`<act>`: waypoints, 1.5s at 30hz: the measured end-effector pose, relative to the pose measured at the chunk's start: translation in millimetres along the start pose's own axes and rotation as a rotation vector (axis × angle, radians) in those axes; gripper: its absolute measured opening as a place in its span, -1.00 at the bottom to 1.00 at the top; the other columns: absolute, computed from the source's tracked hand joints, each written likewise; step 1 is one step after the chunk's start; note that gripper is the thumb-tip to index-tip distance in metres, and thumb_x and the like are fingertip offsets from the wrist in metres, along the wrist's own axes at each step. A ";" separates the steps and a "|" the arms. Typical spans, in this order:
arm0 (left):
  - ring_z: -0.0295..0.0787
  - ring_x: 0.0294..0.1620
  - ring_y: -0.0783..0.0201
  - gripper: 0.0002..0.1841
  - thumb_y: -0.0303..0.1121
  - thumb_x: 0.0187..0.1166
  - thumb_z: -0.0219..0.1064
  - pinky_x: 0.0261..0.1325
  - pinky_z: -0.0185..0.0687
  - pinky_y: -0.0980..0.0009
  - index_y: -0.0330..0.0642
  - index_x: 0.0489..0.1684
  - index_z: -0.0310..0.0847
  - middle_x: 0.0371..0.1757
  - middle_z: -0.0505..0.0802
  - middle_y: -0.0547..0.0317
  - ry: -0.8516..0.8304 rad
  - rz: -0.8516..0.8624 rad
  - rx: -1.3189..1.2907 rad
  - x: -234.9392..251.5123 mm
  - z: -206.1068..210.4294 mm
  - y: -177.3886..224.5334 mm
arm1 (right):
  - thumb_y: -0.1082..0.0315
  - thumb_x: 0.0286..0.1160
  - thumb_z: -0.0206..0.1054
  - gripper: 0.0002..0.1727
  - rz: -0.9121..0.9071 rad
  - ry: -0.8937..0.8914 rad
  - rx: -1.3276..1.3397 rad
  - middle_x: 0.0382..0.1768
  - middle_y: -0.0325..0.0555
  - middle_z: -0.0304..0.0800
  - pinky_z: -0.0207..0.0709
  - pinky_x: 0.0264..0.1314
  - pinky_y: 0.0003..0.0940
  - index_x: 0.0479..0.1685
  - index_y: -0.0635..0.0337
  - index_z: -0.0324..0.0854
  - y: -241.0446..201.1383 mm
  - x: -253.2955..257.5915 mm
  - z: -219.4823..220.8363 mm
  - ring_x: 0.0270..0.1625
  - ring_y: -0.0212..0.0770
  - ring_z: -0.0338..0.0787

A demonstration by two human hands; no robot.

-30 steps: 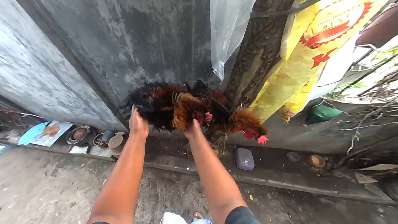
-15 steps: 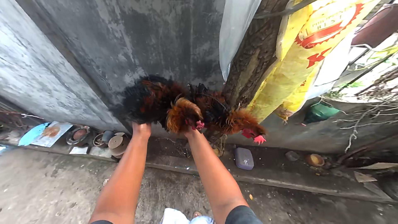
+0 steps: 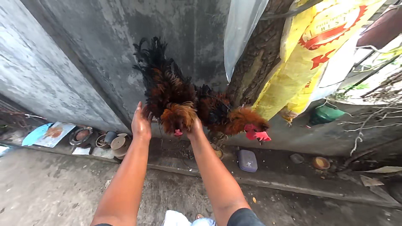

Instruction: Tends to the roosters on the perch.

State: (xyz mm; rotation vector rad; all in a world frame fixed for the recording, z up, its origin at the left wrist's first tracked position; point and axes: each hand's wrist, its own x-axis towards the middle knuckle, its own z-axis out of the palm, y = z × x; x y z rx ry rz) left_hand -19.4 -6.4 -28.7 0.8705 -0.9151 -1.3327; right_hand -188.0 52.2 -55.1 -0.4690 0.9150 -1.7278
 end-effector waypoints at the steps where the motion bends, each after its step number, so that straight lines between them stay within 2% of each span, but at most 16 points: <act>1: 0.58 0.55 0.22 -0.42 -0.05 0.93 -0.27 0.57 0.46 0.23 -0.10 0.83 0.11 0.63 0.58 0.06 0.001 -0.004 0.004 -0.6 0.5 -0.5 | 0.16 0.90 -0.06 -0.69 -0.018 -0.016 0.013 -0.17 -0.22 0.76 0.66 -0.25 -0.41 0.31 0.04 0.50 1.4 0.2 -0.4 -0.25 -0.37 0.74; 5: 0.58 0.55 0.25 -0.44 -0.08 0.93 -0.25 0.60 0.46 0.25 -0.10 0.83 0.12 0.62 0.59 0.07 -0.016 0.004 -0.036 -1.0 0.8 -4.0 | 0.19 0.90 -0.05 -0.67 -0.019 -0.003 0.009 -0.02 -0.17 0.77 0.70 -0.07 -0.33 0.39 0.06 0.48 -0.7 -4.3 4.1 -0.08 -0.31 0.77; 8: 0.66 0.45 0.23 -0.47 -0.09 0.92 -0.13 0.49 0.58 0.24 -0.10 0.77 0.22 0.53 0.66 0.08 0.029 -0.016 -0.058 -0.7 0.3 -5.9 | 0.03 0.87 0.05 -0.49 0.087 0.102 -0.037 0.32 0.01 0.67 0.64 0.19 -0.09 0.66 0.01 0.38 -9.5 -6.7 9.2 0.20 -0.08 0.72; 10: 0.68 0.41 0.23 -0.48 -0.09 0.91 -0.12 0.44 0.59 0.23 -0.07 0.77 0.23 0.50 0.68 0.08 0.035 -0.027 -0.050 -1.0 -0.9 -4.6 | 0.02 0.85 0.09 -0.49 0.088 0.126 -0.039 0.30 0.00 0.65 0.64 0.16 -0.12 0.66 -0.01 0.39 -10.9 -8.6 9.5 0.17 -0.09 0.72; 12: 0.64 0.48 0.21 -0.46 -0.08 0.92 -0.14 0.51 0.54 0.21 -0.06 0.80 0.19 0.56 0.64 0.07 0.013 -0.024 -0.043 -1.3 -3.2 -3.7 | 0.04 0.87 0.04 -0.50 0.084 0.131 -0.033 0.26 0.01 0.65 0.64 0.15 -0.11 0.65 0.02 0.38 -10.2 -11.1 7.4 0.15 -0.09 0.71; 16: 0.56 0.59 0.18 -0.44 -0.06 0.89 -0.07 0.59 0.48 0.17 -0.07 0.81 0.18 0.64 0.58 0.07 0.016 -0.029 -0.034 -5.7 -7.9 -2.6 | 0.05 0.85 0.10 -0.47 0.085 0.132 -0.055 0.38 0.06 0.62 0.67 0.14 -0.14 0.68 0.05 0.36 -3.8 -23.5 -0.5 0.16 -0.06 0.74; 19: 0.60 0.54 0.14 -0.46 -0.09 0.90 -0.07 0.53 0.52 0.16 -0.08 0.80 0.20 0.62 0.60 0.03 0.036 -0.038 -0.045 -15.3 -16.2 -4.0 | 0.11 0.86 0.12 -0.47 0.101 0.062 -0.168 0.48 0.06 0.61 0.65 0.25 -0.13 0.70 0.10 0.36 3.1 -47.8 -15.2 0.30 -0.05 0.74; 21: 0.62 0.52 0.13 -0.47 -0.12 0.93 -0.15 0.51 0.53 0.15 -0.11 0.80 0.16 0.61 0.59 -0.01 0.049 -0.057 0.007 -23.6 -26.9 -9.1 | 0.19 0.86 0.11 -0.50 0.134 -0.017 -0.295 0.52 0.08 0.57 0.64 0.33 -0.12 0.68 0.17 0.37 10.7 -66.5 -35.9 0.38 -0.07 0.71; 25: 0.57 0.57 0.06 -0.46 -0.20 0.90 -0.13 0.54 0.50 0.09 -0.19 0.81 0.15 0.65 0.55 -0.12 0.058 -0.161 0.171 -54.4 -62.8 -36.3 | 0.22 0.82 0.15 -0.55 0.283 -0.102 -0.519 0.46 0.07 0.63 0.64 0.34 -0.11 0.57 0.23 0.48 35.9 -111.7 -98.4 0.36 -0.09 0.72; 28: 0.56 0.57 0.02 -0.48 -0.23 0.89 -0.03 0.52 0.51 0.07 -0.24 0.77 0.21 0.63 0.56 -0.17 0.053 -0.307 0.300 -94.6 -95.0 -67.1 | 0.22 0.81 0.20 -0.58 0.477 -0.041 -0.621 0.38 0.13 0.68 0.63 0.29 -0.05 0.49 0.26 0.53 69.6 -151.2 -151.3 0.27 -0.03 0.74; 30: 0.55 0.56 -0.04 -0.48 -0.25 0.88 0.01 0.51 0.51 0.03 -0.24 0.77 0.21 0.64 0.54 -0.22 0.020 -0.407 0.405 -126.2 -121.8 -87.5 | 0.22 0.79 0.22 -0.56 0.575 -0.074 -0.741 0.36 0.22 0.67 0.61 0.33 0.04 0.48 0.32 0.53 96.4 -177.6 -189.6 0.28 0.06 0.73; 34: 0.50 0.60 -0.22 -0.44 -0.26 0.87 0.07 0.54 0.46 -0.12 -0.28 0.80 0.15 0.63 0.51 -0.37 -0.101 -0.596 0.636 -187.2 -186.0 -117.7 | 0.34 0.81 0.19 -0.57 0.741 -0.201 -1.006 0.40 0.42 0.64 0.41 0.62 0.04 0.46 0.50 0.52 127.2 -218.9 -247.1 0.47 0.19 0.65; 36: 0.53 0.54 -0.25 -0.43 -0.30 0.85 0.10 0.52 0.47 -0.10 -0.36 0.79 0.15 0.58 0.53 -0.46 -0.139 -0.658 0.697 -212.1 -215.1 -127.9 | 0.28 0.81 0.20 -0.57 0.810 -0.168 -1.075 0.34 0.39 0.67 0.45 0.50 0.06 0.42 0.46 0.55 146.6 -229.1 -274.4 0.37 0.17 0.68; 39: 0.58 0.48 -0.25 -0.46 -0.35 0.85 0.09 0.46 0.49 -0.10 -0.37 0.76 0.19 0.53 0.57 -0.49 -0.087 -0.731 0.695 -235.3 -247.1 -133.6 | 0.21 0.83 0.18 -0.53 0.874 -0.219 -1.143 0.39 0.37 0.66 0.44 0.52 0.09 0.48 0.39 0.53 150.5 -223.2 -277.7 0.42 0.17 0.68; 43: 0.51 0.56 -0.27 -0.48 -0.35 0.86 0.07 0.48 0.48 -0.16 -0.31 0.77 0.20 0.63 0.48 -0.45 0.018 -0.796 0.600 -247.4 -267.7 -137.8 | 0.28 0.85 0.16 -0.54 0.815 -0.217 -1.087 0.49 0.36 0.59 0.37 0.67 0.05 0.54 0.42 0.47 131.7 -202.1 -237.8 0.56 0.17 0.60; 45: 0.53 0.54 -0.24 -0.49 -0.35 0.86 0.07 0.45 0.49 -0.14 -0.32 0.75 0.23 0.62 0.50 -0.44 0.045 -0.790 0.579 -248.1 -267.3 -135.4 | 0.25 0.83 0.19 -0.54 0.768 -0.195 -1.027 0.48 0.34 0.59 0.43 0.59 0.05 0.53 0.40 0.48 132.7 -188.4 -225.9 0.51 0.16 0.63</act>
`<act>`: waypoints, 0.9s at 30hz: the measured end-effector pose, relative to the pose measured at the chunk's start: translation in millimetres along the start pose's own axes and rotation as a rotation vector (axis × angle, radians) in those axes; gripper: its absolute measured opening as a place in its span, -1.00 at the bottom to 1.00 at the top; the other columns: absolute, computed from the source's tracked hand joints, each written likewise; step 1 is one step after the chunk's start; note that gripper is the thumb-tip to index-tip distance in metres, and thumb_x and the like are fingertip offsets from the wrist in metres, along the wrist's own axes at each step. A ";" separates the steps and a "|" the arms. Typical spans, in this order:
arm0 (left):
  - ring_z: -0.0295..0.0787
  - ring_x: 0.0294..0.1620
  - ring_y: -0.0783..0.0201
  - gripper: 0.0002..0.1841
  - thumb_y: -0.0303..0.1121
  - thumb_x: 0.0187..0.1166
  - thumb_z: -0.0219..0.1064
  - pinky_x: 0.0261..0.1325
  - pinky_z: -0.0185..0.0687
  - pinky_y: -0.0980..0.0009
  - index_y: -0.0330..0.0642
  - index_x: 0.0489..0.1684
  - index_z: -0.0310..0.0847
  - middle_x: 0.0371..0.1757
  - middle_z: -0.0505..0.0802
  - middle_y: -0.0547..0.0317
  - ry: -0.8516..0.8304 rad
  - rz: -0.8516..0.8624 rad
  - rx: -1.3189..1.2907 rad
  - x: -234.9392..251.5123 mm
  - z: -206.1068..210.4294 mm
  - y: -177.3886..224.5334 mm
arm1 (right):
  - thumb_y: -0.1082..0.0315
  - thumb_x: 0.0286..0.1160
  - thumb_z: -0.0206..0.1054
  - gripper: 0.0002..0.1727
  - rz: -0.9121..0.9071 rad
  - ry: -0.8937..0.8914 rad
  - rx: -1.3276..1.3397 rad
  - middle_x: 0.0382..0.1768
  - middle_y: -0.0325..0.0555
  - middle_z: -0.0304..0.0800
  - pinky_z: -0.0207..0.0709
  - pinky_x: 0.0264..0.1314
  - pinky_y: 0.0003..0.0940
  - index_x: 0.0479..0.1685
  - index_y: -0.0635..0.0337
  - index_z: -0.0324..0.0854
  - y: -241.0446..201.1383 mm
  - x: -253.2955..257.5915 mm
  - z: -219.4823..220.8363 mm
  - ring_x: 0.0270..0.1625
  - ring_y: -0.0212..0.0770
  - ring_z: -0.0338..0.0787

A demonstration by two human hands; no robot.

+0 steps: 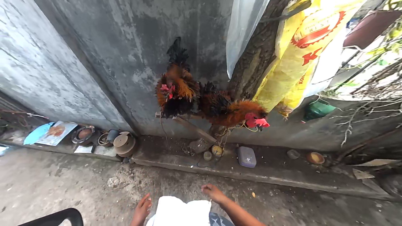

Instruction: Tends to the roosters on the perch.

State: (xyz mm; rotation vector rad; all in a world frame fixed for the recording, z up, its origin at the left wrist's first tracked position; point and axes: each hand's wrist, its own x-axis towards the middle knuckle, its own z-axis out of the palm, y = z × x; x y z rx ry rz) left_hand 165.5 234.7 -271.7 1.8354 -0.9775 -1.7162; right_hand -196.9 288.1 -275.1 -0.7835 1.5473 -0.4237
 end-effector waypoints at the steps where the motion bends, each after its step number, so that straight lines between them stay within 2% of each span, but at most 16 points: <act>1: 0.53 0.53 -0.23 -0.49 -0.35 0.86 0.07 0.45 0.48 -0.12 -0.32 0.74 0.23 0.60 0.51 -0.43 0.003 -0.003 -0.015 -2.9 0.5 4.0 | 0.22 0.83 0.20 -0.53 -0.005 0.004 0.028 0.49 0.30 0.58 0.47 0.54 0.07 0.54 0.35 0.48 -10.4 2.4 -1.2 0.47 0.15 0.65; 4: 0.59 0.48 -0.15 -0.51 -0.33 0.84 0.09 0.41 0.53 -0.06 -0.32 0.70 0.28 0.56 0.57 -0.37 0.014 0.040 -0.055 -5.3 1.8 17.6 | 0.26 0.79 0.25 -0.55 -0.127 0.118 0.174 0.41 0.22 0.65 0.59 0.37 0.04 0.54 0.29 0.49 -44.9 0.6 -17.2 0.33 0.08 0.72; 6: 0.63 0.44 -0.11 -0.52 -0.31 0.83 0.10 0.39 0.57 -0.03 -0.34 0.66 0.33 0.51 0.61 -0.35 0.009 0.109 -0.064 -2.0 4.4 28.5 | 0.32 0.79 0.19 -0.56 -0.299 0.355 0.376 0.30 0.20 0.68 0.67 0.20 -0.07 0.53 0.34 0.47 -71.5 -8.9 -41.6 0.16 -0.02 0.76; 8: 0.64 0.43 -0.10 -0.52 -0.30 0.83 0.09 0.39 0.58 -0.02 -0.33 0.66 0.34 0.50 0.63 -0.33 -0.002 0.149 -0.061 -0.9 12.8 49.8 | 0.30 0.86 0.06 -0.54 -0.463 0.630 0.602 0.26 0.19 0.66 0.71 0.08 -0.18 0.57 0.39 0.38 -101.7 -19.5 -75.2 0.06 -0.10 0.78; 11: 0.66 0.44 -0.05 -0.52 -0.25 0.84 0.09 0.41 0.59 0.03 -0.30 0.64 0.37 0.49 0.66 -0.25 -0.040 0.228 -0.039 -6.2 36.6 93.9 | 0.27 0.93 -0.08 -0.54 -0.626 0.865 0.897 0.31 0.15 0.60 0.71 0.08 -0.22 0.66 0.31 0.26 -145.7 -36.3 -122.7 0.08 -0.12 0.78; 15: 0.64 0.46 0.03 -0.53 -0.26 0.82 0.10 0.45 0.58 0.11 -0.31 0.61 0.40 0.50 0.65 -0.19 -0.148 0.370 -0.007 -16.3 81.3 147.1 | 0.32 0.92 -0.05 -0.58 -0.743 0.873 1.012 0.36 0.14 0.55 0.71 0.21 -0.15 0.63 0.30 0.22 -182.4 -43.6 -141.9 0.25 -0.10 0.73; 18: 0.65 0.46 0.09 -0.55 -0.29 0.81 0.11 0.48 0.57 0.16 -0.32 0.58 0.44 0.49 0.67 -0.15 -0.235 0.481 0.050 -26.5 108.5 175.1 | 0.47 0.80 0.09 -0.61 -0.758 1.008 0.791 0.26 0.11 0.61 0.66 0.23 -0.29 0.52 0.41 0.33 -188.8 -49.3 -146.4 0.19 -0.23 0.71; 20: 0.65 0.47 0.16 -0.56 -0.33 0.78 0.10 0.49 0.57 0.23 -0.34 0.56 0.45 0.50 0.67 -0.12 -0.283 0.568 0.077 -32.9 120.3 188.5 | 0.54 0.58 0.22 -0.58 -0.871 1.144 0.514 0.24 0.18 0.63 0.60 0.36 -0.24 0.41 0.47 0.47 -180.6 -53.1 -168.3 0.27 -0.16 0.68; 22: 0.66 0.45 0.20 -0.57 -0.36 0.76 0.11 0.49 0.57 0.27 -0.35 0.54 0.47 0.48 0.68 -0.11 -0.314 0.624 0.086 -36.9 127.6 195.5 | 0.44 0.66 0.30 -0.68 -0.979 1.227 0.273 0.18 0.24 0.73 0.62 0.35 -0.18 0.28 0.45 0.65 -182.9 -62.0 -205.4 0.22 -0.08 0.74; 24: 0.69 0.42 0.22 -0.58 -0.38 0.76 0.11 0.47 0.59 0.31 -0.38 0.51 0.48 0.46 0.70 -0.12 -0.336 0.651 0.083 -37.1 132.3 194.8 | 0.34 0.71 0.29 -0.68 -1.042 1.230 -0.001 0.16 0.26 0.81 0.67 0.30 -0.18 0.23 0.41 0.73 -197.9 -81.5 -239.8 0.15 -0.05 0.82; 27: 0.71 0.38 0.22 -0.59 -0.40 0.75 0.12 0.44 0.62 0.31 -0.41 0.48 0.50 0.42 0.72 -0.13 -0.345 0.633 0.081 -32.3 137.1 182.4 | 0.34 0.66 0.36 -0.71 -1.118 1.063 -0.338 0.13 0.17 0.86 0.73 0.27 -0.15 0.18 0.35 0.78 -236.3 -110.5 -263.8 0.10 -0.10 0.87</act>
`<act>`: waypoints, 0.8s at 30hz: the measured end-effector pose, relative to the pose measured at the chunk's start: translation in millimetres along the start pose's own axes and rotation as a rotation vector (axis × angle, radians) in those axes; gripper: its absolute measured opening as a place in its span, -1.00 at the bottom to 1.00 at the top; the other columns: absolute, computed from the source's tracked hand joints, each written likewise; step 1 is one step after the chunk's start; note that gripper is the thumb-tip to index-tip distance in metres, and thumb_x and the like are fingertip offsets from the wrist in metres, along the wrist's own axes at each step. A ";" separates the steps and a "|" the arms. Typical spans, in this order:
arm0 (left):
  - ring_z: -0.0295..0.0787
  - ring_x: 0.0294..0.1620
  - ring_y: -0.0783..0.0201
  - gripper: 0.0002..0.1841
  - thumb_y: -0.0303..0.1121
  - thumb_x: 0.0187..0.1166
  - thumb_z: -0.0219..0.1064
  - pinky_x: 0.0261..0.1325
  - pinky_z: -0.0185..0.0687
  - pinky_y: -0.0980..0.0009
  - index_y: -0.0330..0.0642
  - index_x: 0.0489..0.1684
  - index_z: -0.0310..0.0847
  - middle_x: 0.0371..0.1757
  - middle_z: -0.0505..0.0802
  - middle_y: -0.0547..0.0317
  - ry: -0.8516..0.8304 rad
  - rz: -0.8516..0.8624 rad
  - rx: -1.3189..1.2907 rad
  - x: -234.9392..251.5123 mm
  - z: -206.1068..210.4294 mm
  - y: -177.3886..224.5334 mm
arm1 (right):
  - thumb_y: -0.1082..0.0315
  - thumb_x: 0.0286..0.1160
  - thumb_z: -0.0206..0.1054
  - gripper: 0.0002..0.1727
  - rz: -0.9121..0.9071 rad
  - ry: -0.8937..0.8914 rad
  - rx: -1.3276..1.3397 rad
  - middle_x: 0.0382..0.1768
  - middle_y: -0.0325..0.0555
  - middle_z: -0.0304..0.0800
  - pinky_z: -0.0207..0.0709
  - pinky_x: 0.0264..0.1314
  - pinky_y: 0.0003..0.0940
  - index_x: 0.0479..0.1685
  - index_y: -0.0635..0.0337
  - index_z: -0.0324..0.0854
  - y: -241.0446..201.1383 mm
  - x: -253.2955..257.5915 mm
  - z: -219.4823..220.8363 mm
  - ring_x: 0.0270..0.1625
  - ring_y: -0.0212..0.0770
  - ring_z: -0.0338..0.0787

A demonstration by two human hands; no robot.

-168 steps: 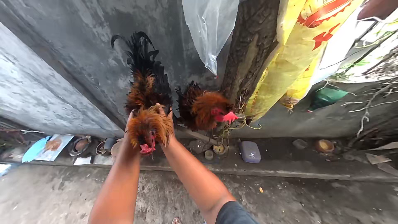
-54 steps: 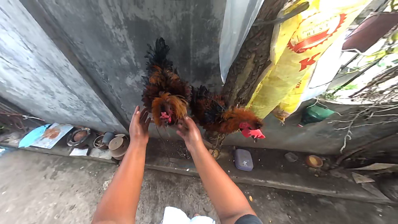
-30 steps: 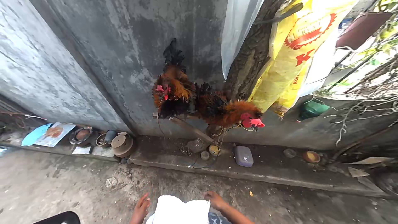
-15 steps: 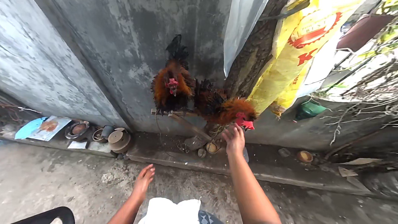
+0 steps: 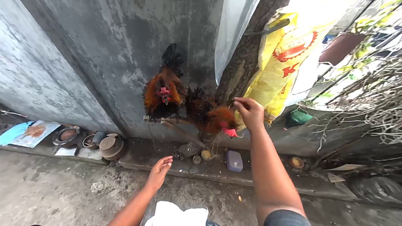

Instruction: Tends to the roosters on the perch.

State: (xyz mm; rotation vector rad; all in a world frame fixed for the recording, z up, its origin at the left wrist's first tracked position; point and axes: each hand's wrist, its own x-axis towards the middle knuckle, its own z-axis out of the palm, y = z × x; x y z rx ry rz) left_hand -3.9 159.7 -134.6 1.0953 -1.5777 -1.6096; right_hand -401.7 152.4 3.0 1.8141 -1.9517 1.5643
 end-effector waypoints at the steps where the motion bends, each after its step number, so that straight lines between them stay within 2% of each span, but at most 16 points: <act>1: 0.72 0.37 0.21 -0.60 -0.39 0.75 0.12 0.43 0.63 0.30 -0.40 0.48 0.50 0.41 0.73 -0.13 0.002 -0.016 0.002 -0.3 2.3 -5.1 | 0.36 0.64 0.38 -0.72 -0.036 -0.125 -0.029 0.14 0.15 0.87 0.72 0.32 -0.08 0.17 0.33 0.79 -7.9 14.4 -1.2 0.14 -0.07 0.88; 4: 0.73 0.35 0.21 -0.60 -0.38 0.74 0.13 0.41 0.63 0.29 -0.40 0.47 0.51 0.40 0.73 -0.13 0.000 -0.048 0.013 -0.9 7.6 -15.2 | 0.29 0.63 0.43 -0.69 -0.015 -0.524 -0.164 0.19 0.12 0.87 0.61 0.46 0.17 0.24 0.23 0.78 -28.6 52.6 18.1 0.25 0.07 0.85; 6: 0.74 0.34 0.21 -0.59 -0.38 0.73 0.14 0.42 0.64 0.29 -0.40 0.47 0.51 0.40 0.74 -0.13 0.000 -0.047 0.017 -1.3 9.4 -17.2 | 0.23 0.59 0.47 -0.63 0.072 -0.679 -0.280 0.17 0.18 0.86 0.55 0.45 0.33 0.30 0.18 0.75 -36.5 68.3 40.9 0.27 0.19 0.83; 9: 0.76 0.32 0.20 -0.60 -0.38 0.74 0.13 0.42 0.66 0.27 -0.40 0.46 0.52 0.38 0.75 -0.12 0.009 -0.058 0.020 -3.5 9.6 -23.5 | 0.33 0.51 0.49 -0.48 0.206 -0.778 -0.471 0.15 0.27 0.83 0.54 0.36 0.43 0.47 0.17 0.60 -47.5 83.4 64.2 0.27 0.34 0.79; 12: 0.78 0.30 0.20 -0.60 -0.39 0.74 0.11 0.40 0.68 0.28 -0.40 0.46 0.51 0.36 0.76 -0.11 0.036 -0.076 0.013 -10.0 5.4 -36.2 | 0.41 0.41 0.49 -0.50 0.203 -0.752 -0.471 0.14 0.32 0.81 0.56 0.30 0.46 0.39 0.21 0.63 -50.0 92.0 67.0 0.25 0.36 0.79; 14: 0.78 0.28 0.21 -0.60 -0.38 0.74 0.11 0.38 0.68 0.28 -0.38 0.46 0.52 0.36 0.77 -0.09 0.069 -0.109 0.005 -15.9 0.7 -43.2 | 0.41 0.47 0.46 -0.51 0.245 -0.713 -0.347 0.06 0.28 0.83 0.65 0.21 0.35 0.42 0.23 0.60 -53.7 99.4 63.7 0.09 0.25 0.85; 16: 0.79 0.27 0.19 -0.59 -0.37 0.74 0.11 0.37 0.69 0.27 -0.37 0.47 0.52 0.35 0.77 -0.09 0.107 -0.138 -0.003 -21.9 -3.7 -47.8 | 0.44 0.57 0.40 -0.51 0.349 -0.682 -0.171 -0.06 0.18 0.80 0.78 -0.08 0.01 0.49 0.24 0.51 -64.9 106.5 58.3 -0.24 0.01 0.86; 18: 0.79 0.27 0.17 -0.58 -0.35 0.74 0.10 0.36 0.70 0.25 -0.37 0.47 0.52 0.35 0.77 -0.10 0.134 -0.161 0.000 -27.8 -8.3 -51.3 | 0.50 0.60 0.33 -0.50 0.410 -0.666 0.005 -0.13 0.12 0.77 0.76 -0.29 -0.23 0.53 0.23 0.45 -76.2 110.5 48.2 -0.42 -0.16 0.78; 21: 0.79 0.26 0.17 -0.58 -0.35 0.74 0.09 0.36 0.69 0.25 -0.36 0.48 0.51 0.35 0.77 -0.11 0.156 -0.189 -0.015 -33.4 -13.6 -53.8 | 0.51 0.64 0.32 -0.54 0.385 -0.661 0.122 -0.09 0.07 0.76 0.72 -0.35 -0.34 0.51 0.22 0.45 -91.7 113.6 29.0 -0.43 -0.26 0.75; 24: 0.79 0.25 0.17 -0.59 -0.36 0.74 0.09 0.33 0.70 0.26 -0.36 0.47 0.51 0.34 0.77 -0.12 0.160 -0.209 -0.027 -35.2 -16.1 -57.2 | 0.47 0.66 0.32 -0.56 0.425 -0.647 0.324 -0.02 0.00 0.75 0.68 -0.26 -0.42 0.50 0.18 0.47 -101.2 111.3 19.9 -0.31 -0.30 0.76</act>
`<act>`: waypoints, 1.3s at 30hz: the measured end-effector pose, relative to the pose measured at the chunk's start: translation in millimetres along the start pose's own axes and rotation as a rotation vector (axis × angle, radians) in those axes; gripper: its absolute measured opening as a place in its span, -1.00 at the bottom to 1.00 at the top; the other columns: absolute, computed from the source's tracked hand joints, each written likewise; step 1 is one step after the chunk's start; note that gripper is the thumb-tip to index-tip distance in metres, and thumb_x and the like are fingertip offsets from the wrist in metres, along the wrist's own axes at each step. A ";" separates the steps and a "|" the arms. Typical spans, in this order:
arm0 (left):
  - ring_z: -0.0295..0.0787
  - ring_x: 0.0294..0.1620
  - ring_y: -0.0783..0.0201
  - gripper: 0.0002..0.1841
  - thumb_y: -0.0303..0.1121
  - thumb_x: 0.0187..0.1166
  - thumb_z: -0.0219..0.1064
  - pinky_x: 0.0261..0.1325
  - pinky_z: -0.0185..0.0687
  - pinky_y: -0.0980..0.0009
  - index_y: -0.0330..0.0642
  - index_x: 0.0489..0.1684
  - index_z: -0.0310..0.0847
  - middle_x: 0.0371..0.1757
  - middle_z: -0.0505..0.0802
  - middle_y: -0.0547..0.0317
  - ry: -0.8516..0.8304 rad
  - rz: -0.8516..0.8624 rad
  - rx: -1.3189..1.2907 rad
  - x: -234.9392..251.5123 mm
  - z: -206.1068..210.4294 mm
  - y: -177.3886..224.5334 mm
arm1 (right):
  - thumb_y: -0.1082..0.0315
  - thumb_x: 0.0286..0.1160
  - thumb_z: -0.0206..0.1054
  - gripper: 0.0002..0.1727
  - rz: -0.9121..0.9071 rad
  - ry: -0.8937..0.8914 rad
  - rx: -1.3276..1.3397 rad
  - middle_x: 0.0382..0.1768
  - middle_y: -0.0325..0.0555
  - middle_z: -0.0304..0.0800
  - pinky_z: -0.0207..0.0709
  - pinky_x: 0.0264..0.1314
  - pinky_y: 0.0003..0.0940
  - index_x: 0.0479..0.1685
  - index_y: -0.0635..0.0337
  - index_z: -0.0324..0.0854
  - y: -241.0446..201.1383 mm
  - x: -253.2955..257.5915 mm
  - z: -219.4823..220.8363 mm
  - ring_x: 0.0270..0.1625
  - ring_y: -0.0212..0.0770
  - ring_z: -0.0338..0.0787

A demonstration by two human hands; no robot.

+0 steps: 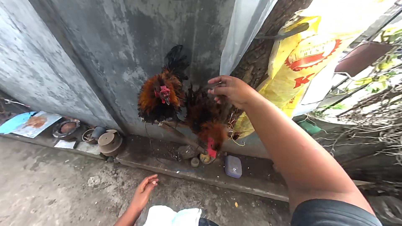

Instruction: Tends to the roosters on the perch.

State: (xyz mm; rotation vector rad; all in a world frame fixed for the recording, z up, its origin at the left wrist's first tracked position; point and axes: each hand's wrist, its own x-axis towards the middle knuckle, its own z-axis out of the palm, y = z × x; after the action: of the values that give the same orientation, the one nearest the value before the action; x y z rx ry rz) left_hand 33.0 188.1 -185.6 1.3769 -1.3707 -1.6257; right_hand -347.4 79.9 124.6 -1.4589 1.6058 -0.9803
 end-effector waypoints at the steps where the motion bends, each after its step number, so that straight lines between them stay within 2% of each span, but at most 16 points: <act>1: 0.79 0.25 0.17 -0.59 -0.36 0.75 0.08 0.33 0.70 0.26 -0.35 0.47 0.51 0.34 0.76 -0.12 -0.003 -0.007 0.004 0.7 0.1 0.3 | 0.48 0.66 0.31 -0.55 -0.006 -0.007 0.082 -0.01 -0.04 0.75 0.68 -0.23 -0.43 0.51 0.16 0.47 0.5 0.5 0.9 -0.27 -0.30 0.76; 6: 0.79 0.26 0.18 -0.60 -0.35 0.79 0.09 0.34 0.69 0.28 -0.34 0.48 0.51 0.34 0.77 -0.09 -0.044 0.004 0.037 4.1 6.0 11.2 | 0.59 0.63 0.23 -0.54 -0.012 0.095 0.259 0.14 -0.03 0.75 0.70 -0.15 -0.38 0.51 0.16 0.51 0.1 22.1 28.7 -0.13 -0.27 0.79; 8: 0.78 0.28 0.16 -0.60 -0.35 0.78 0.11 0.36 0.69 0.25 -0.36 0.48 0.51 0.35 0.76 -0.12 -0.065 0.018 0.031 4.9 9.4 13.2 | 0.62 0.64 0.20 -0.56 0.021 0.165 0.311 0.18 0.00 0.73 0.72 -0.19 -0.39 0.47 0.19 0.54 0.3 36.7 43.8 -0.17 -0.27 0.80; 12: 0.78 0.29 0.14 -0.59 -0.34 0.77 0.11 0.37 0.68 0.22 -0.35 0.50 0.50 0.37 0.76 -0.12 -0.117 -0.003 0.030 4.0 11.9 7.1 | 0.55 0.73 0.13 -0.55 0.126 0.224 0.446 0.27 0.08 0.68 0.76 -0.22 -0.38 0.57 0.19 0.47 2.6 58.7 82.0 -0.20 -0.22 0.83; 14: 0.79 0.28 0.15 -0.59 -0.34 0.79 0.10 0.37 0.69 0.22 -0.34 0.51 0.50 0.36 0.77 -0.11 -0.139 -0.027 0.029 1.6 9.7 1.7 | 0.50 0.71 0.16 -0.56 0.141 0.107 0.264 0.14 0.15 0.76 0.77 -0.21 -0.29 0.55 0.21 0.51 9.5 61.0 102.8 -0.25 -0.16 0.84; 17: 0.80 0.27 0.15 -0.59 -0.34 0.78 0.11 0.35 0.71 0.21 -0.35 0.50 0.49 0.36 0.76 -0.12 -0.155 -0.039 0.024 -2.6 -1.0 -6.5 | 0.43 0.70 0.27 -0.60 0.122 -0.163 -0.265 -0.04 0.19 0.82 0.83 -0.21 -0.16 0.48 0.24 0.52 13.0 46.7 118.4 -0.31 -0.07 0.89; 19: 0.79 0.26 0.14 -0.58 -0.34 0.77 0.10 0.34 0.71 0.21 -0.36 0.50 0.49 0.36 0.76 -0.13 -0.150 -0.041 0.024 -5.6 -10.5 -10.8 | 0.45 0.65 0.30 -0.51 0.071 -0.216 -0.476 0.01 0.20 0.82 0.81 -0.27 -0.09 0.58 0.16 0.49 10.7 23.0 110.3 -0.37 -0.04 0.87; 21: 0.78 0.26 0.14 -0.59 -0.35 0.77 0.10 0.33 0.70 0.21 -0.37 0.50 0.49 0.36 0.76 -0.13 -0.138 -0.053 0.021 -8.2 -19.0 -12.8 | 0.48 0.65 0.33 -0.35 0.080 -0.250 -0.521 0.27 0.19 0.73 0.81 -0.21 -0.05 0.75 0.08 0.31 0.0 -7.0 89.3 -0.28 0.00 0.86; 22: 0.79 0.26 0.14 -0.59 -0.36 0.78 0.10 0.33 0.70 0.21 -0.37 0.50 0.49 0.35 0.76 -0.14 -0.131 -0.060 0.018 -9.5 -22.8 -13.2 | 0.49 0.64 0.35 -0.32 0.082 -0.251 -0.513 0.33 0.15 0.72 0.79 -0.22 -0.07 0.77 0.05 0.27 -3.7 -21.7 77.4 -0.27 -0.02 0.85; 25: 0.77 0.26 0.14 -0.59 -0.35 0.78 0.12 0.35 0.69 0.21 -0.36 0.50 0.49 0.35 0.75 -0.15 -0.132 -0.077 0.012 -12.5 -31.5 -12.7 | 0.52 0.60 0.38 -0.32 0.066 -0.193 -0.458 0.13 0.11 0.81 0.79 -0.23 -0.08 0.73 0.04 0.34 0.8 -59.0 43.8 -0.27 -0.04 0.86; 29: 0.77 0.29 0.14 -0.59 -0.33 0.79 0.13 0.36 0.67 0.20 -0.33 0.52 0.49 0.37 0.75 -0.13 -0.173 -0.091 0.035 -13.9 -38.7 -11.2 | 0.53 0.60 0.33 -0.34 0.066 -0.135 -0.189 0.05 0.03 0.83 0.82 -0.32 -0.25 0.72 0.02 0.33 15.0 -96.9 26.3 -0.29 -0.15 0.88; 30: 0.76 0.29 0.13 -0.59 -0.33 0.80 0.13 0.37 0.66 0.20 -0.33 0.52 0.49 0.37 0.75 -0.14 -0.187 -0.091 0.040 -14.0 -39.7 -11.3 | 0.53 0.60 0.30 -0.33 0.060 -0.135 -0.079 0.09 0.01 0.80 0.83 -0.31 -0.29 0.74 0.03 0.30 12.5 -105.6 32.3 -0.26 -0.17 0.88; 33: 0.76 0.28 0.12 -0.59 -0.33 0.79 0.13 0.37 0.66 0.19 -0.35 0.52 0.48 0.35 0.75 -0.15 -0.229 -0.074 0.045 -14.5 -41.0 -12.8 | 0.53 0.61 0.22 -0.36 0.010 -0.133 0.099 0.24 0.03 0.75 0.83 -0.26 -0.22 0.74 0.11 0.31 -5.8 -123.6 79.0 -0.18 -0.11 0.88; 37: 0.76 0.28 0.12 -0.58 -0.33 0.78 0.13 0.37 0.66 0.19 -0.35 0.52 0.48 0.34 0.76 -0.16 -0.296 -0.068 0.062 -16.9 -39.6 -16.8 | 0.48 0.79 0.12 -0.55 -0.044 -0.154 -0.189 0.37 0.03 0.73 0.85 -0.23 -0.21 0.62 0.14 0.46 -12.8 -109.5 175.1 -0.25 -0.17 0.90; 38: 0.76 0.27 0.13 -0.58 -0.33 0.79 0.13 0.37 0.65 0.20 -0.35 0.52 0.48 0.35 0.75 -0.15 -0.310 -0.070 0.070 -17.5 -39.4 -16.3 | 0.47 0.79 0.09 -0.56 -0.030 -0.165 -0.292 0.35 0.06 0.72 0.84 -0.12 -0.16 0.60 0.15 0.49 -6.3 -100.6 198.4 -0.18 -0.13 0.89; 39: 0.76 0.28 0.14 -0.58 -0.33 0.79 0.13 0.37 0.65 0.20 -0.34 0.53 0.48 0.36 0.75 -0.16 -0.321 -0.075 0.080 -18.1 -40.0 -15.5 | 0.46 0.79 0.08 -0.55 0.004 -0.181 -0.400 0.38 0.09 0.71 0.81 0.09 -0.08 0.61 0.15 0.51 4.1 -91.2 218.5 -0.01 -0.05 0.89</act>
State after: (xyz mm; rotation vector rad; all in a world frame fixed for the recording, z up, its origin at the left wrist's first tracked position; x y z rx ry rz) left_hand 78.5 196.0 -191.5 1.2641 -1.5960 -1.9245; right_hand -145.5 158.7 29.3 -1.7517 1.7326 -0.5219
